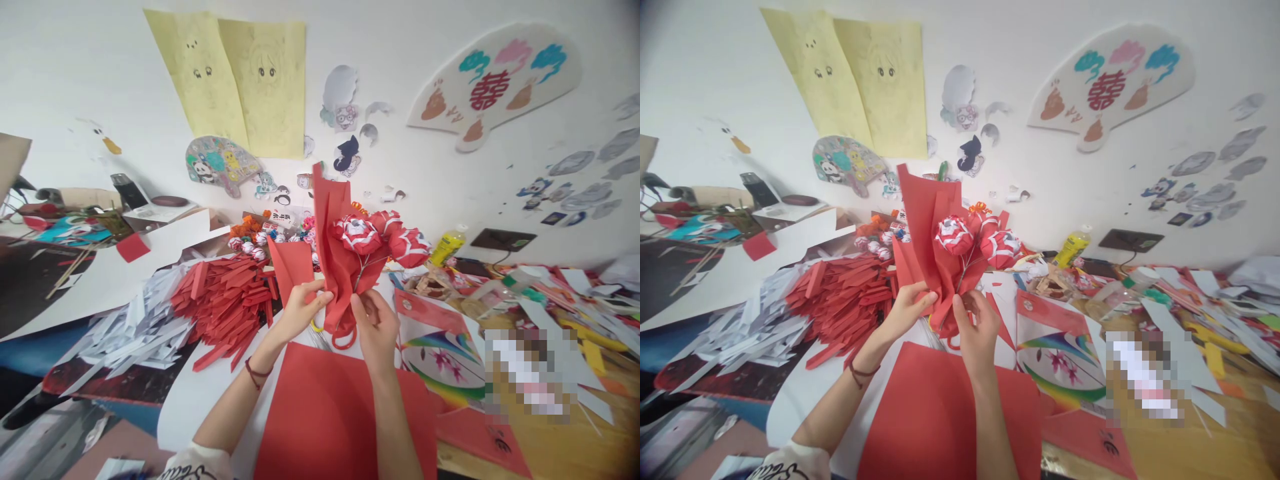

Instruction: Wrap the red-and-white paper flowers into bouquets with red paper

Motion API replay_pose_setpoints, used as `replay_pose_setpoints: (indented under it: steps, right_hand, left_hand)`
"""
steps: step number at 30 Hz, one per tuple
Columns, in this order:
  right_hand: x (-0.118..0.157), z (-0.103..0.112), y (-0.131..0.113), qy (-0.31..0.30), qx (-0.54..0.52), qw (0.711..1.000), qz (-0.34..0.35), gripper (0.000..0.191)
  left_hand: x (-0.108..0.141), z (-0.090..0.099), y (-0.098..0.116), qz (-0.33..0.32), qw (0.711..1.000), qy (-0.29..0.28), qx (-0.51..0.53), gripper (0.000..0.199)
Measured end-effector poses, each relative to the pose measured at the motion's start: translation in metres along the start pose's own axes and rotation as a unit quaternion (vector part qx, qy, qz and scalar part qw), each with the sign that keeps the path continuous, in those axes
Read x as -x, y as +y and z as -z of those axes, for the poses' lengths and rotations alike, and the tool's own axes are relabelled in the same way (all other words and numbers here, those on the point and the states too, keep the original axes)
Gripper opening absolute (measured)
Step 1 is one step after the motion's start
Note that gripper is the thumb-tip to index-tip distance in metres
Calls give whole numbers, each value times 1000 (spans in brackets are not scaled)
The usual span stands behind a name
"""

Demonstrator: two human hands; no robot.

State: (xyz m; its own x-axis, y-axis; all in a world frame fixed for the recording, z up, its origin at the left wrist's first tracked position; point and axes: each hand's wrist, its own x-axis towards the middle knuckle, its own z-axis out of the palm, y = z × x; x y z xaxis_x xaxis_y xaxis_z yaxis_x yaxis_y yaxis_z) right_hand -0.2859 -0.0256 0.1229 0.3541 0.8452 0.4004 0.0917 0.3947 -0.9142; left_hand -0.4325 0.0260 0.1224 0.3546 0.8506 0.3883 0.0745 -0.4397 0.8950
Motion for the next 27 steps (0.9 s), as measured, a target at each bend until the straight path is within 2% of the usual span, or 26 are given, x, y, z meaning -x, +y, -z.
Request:
replay_pose_setpoints:
  steps: [4, 9, 16, 27]
  right_hand:
    - [0, 4, -1, -17, 30, 999, 9, 19]
    - [-3, 8, -9, -48, 98, 993, 40, 18]
    - [-10, 10, -17, -72, 131, 986, 68, 14]
    - [-21, 13, -19, -128, 134, 978, 95, 11]
  left_hand:
    - [0, 3, -2, -16, 1000, 1, 7, 33]
    - [-3, 13, 7, -44, 994, -25, -92, 30]
    - [-8, 25, 26, -69, 974, -58, -208, 30]
    - [-13, 33, 29, -108, 969, -81, -207, 27]
